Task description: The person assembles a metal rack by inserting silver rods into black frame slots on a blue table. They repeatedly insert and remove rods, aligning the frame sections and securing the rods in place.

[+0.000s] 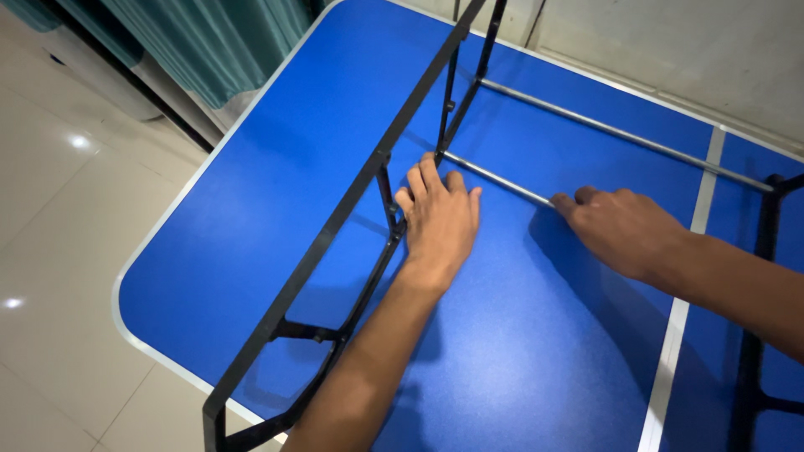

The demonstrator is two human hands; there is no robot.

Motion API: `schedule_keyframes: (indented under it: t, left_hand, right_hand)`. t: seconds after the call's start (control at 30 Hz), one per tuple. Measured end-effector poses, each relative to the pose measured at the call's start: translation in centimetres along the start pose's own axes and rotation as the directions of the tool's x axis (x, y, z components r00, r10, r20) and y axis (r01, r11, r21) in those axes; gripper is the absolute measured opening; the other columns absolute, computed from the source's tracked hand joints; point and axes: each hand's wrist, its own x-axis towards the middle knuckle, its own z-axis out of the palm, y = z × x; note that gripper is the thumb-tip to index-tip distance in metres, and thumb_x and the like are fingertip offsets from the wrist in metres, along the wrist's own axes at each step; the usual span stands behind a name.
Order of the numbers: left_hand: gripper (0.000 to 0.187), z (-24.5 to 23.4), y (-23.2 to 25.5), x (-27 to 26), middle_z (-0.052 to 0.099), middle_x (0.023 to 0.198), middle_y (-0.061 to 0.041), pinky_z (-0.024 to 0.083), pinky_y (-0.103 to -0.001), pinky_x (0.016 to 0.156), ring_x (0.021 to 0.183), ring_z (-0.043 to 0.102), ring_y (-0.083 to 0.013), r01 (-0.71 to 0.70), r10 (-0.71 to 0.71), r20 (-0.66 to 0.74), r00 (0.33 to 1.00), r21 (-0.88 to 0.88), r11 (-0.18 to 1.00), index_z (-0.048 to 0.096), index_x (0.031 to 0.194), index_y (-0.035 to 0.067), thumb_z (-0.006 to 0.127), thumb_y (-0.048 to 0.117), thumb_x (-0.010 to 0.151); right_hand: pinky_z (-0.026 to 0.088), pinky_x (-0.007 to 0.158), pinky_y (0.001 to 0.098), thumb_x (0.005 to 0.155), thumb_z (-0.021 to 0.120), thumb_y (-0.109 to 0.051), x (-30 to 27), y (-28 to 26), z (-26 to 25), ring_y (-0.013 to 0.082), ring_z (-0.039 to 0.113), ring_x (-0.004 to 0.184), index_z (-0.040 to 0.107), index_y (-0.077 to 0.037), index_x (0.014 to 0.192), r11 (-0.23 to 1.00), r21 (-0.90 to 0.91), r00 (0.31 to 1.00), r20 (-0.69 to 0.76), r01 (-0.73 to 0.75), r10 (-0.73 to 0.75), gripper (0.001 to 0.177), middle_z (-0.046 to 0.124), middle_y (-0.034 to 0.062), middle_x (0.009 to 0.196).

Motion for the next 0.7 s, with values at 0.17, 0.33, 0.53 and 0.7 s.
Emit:
schedule_keyframes:
  t: [0.17,0.33,0.53,0.7]
  left_hand:
    - [0.040,0.1,-0.3,0.0,0.049,0.139,-0.030,0.038,-0.057,0.094,0.126,0.046,-0.0406,-0.007,0.008,0.026,1.000,-0.036,0.999,0.069,0.105,-0.003,0.069,0.035,0.093]
    - [0.040,0.7,-0.2,-0.1,0.047,0.140,-0.032,0.037,-0.059,0.095,0.126,0.045,-0.0415,-0.025,0.026,0.009,1.000,-0.041,0.999,0.069,0.105,-0.003,0.070,0.035,0.092]
    - [0.040,1.3,-0.1,-0.4,0.045,0.142,-0.033,0.037,-0.063,0.094,0.128,0.043,-0.0440,-0.003,0.003,0.000,1.000,-0.043,0.999,0.066,0.108,-0.003,0.071,0.034,0.092]
    - [0.043,0.8,-0.2,-0.3,0.042,0.143,-0.036,0.035,-0.065,0.091,0.127,0.042,-0.0472,-0.039,0.040,-0.090,0.995,0.014,0.999,0.064,0.109,-0.002,0.074,0.034,0.088]
  right_hand:
    - [0.065,0.079,0.0405,0.094,0.054,-0.001,0.9,0.1,0.2,0.0367,0.075,0.095,0.047,-0.004,0.143,1.000,-0.001,0.999,-0.031,-0.021,0.021,0.050,0.065,0.0228,0.117]
    - [0.064,0.076,0.0419,0.091,0.056,-0.001,1.8,0.9,0.8,0.0379,0.074,0.092,0.051,0.000,0.131,1.000,0.008,0.995,-0.099,0.016,-0.015,0.040,0.067,0.0218,0.107]
    - [0.062,0.079,0.0464,0.091,0.060,-0.006,1.8,1.2,0.8,0.0387,0.073,0.096,0.053,-0.010,0.130,0.999,0.026,0.994,-0.110,0.024,-0.021,0.040,0.068,0.0175,0.110]
    - [0.059,0.086,0.0490,0.084,0.071,-0.033,-0.5,3.3,-2.3,0.0383,0.070,0.101,0.052,-0.012,0.135,1.000,0.027,0.990,-0.138,-0.010,0.014,0.058,0.067,0.0183,0.117]
